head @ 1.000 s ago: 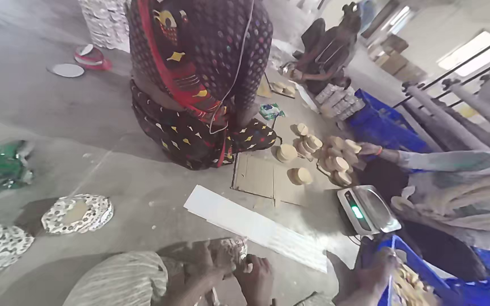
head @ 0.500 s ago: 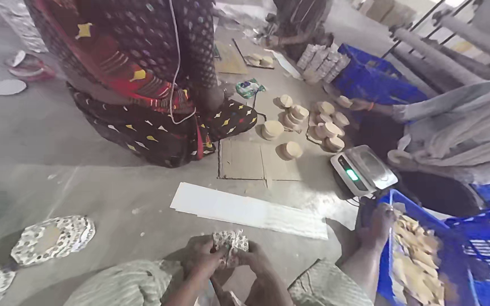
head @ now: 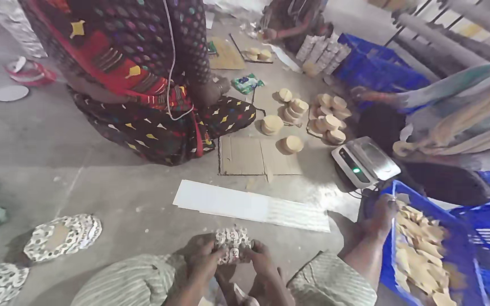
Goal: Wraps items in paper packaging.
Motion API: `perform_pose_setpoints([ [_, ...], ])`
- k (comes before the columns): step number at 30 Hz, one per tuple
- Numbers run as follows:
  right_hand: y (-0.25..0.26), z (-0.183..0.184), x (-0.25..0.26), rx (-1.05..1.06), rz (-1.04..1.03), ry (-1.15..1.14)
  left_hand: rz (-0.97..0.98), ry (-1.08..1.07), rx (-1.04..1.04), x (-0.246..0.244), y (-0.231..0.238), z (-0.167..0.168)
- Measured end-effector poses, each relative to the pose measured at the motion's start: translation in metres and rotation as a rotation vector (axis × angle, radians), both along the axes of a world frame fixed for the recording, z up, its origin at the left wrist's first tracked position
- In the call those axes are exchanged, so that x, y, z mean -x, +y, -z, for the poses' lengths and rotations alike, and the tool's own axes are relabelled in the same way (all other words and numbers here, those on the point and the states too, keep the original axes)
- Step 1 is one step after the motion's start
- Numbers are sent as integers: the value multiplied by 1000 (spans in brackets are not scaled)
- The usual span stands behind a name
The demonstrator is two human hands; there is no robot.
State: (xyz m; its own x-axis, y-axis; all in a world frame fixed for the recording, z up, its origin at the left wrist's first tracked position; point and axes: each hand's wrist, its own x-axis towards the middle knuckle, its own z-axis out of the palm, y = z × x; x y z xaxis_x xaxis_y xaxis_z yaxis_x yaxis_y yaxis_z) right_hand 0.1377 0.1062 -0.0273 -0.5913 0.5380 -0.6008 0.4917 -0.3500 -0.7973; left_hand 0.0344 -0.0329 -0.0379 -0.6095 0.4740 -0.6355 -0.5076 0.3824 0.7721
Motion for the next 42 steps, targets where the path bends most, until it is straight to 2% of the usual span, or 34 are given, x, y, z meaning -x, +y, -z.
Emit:
perform_pose_setpoints([
  [5,-20,7,-13,-120,46,56,15,-5,-81,-9,-11,-7],
  [8,-31,9,-17,-161,61,36,-18,91,-21,-18,-10,-4],
  [12,-30,5,-14,-130,116,-50,8,117,58,-20,-8,-6],
  [17,-37,0,-14,-245,103,-78,-2,147,33,-22,-9,-8],
  [20,-40,11,-19,-278,99,-130,18,174,82,-29,-8,-7],
  [27,-38,-5,-16,-248,107,-195,81,212,149,-24,-7,-9],
  [33,-40,0,-13,-263,130,-210,116,261,191,-20,-2,-13],
  [38,-39,-8,-8,-202,175,-162,140,199,197,-12,1,-21],
  [42,-43,-4,-12,-204,190,-149,82,199,197,-19,-2,-18],
])
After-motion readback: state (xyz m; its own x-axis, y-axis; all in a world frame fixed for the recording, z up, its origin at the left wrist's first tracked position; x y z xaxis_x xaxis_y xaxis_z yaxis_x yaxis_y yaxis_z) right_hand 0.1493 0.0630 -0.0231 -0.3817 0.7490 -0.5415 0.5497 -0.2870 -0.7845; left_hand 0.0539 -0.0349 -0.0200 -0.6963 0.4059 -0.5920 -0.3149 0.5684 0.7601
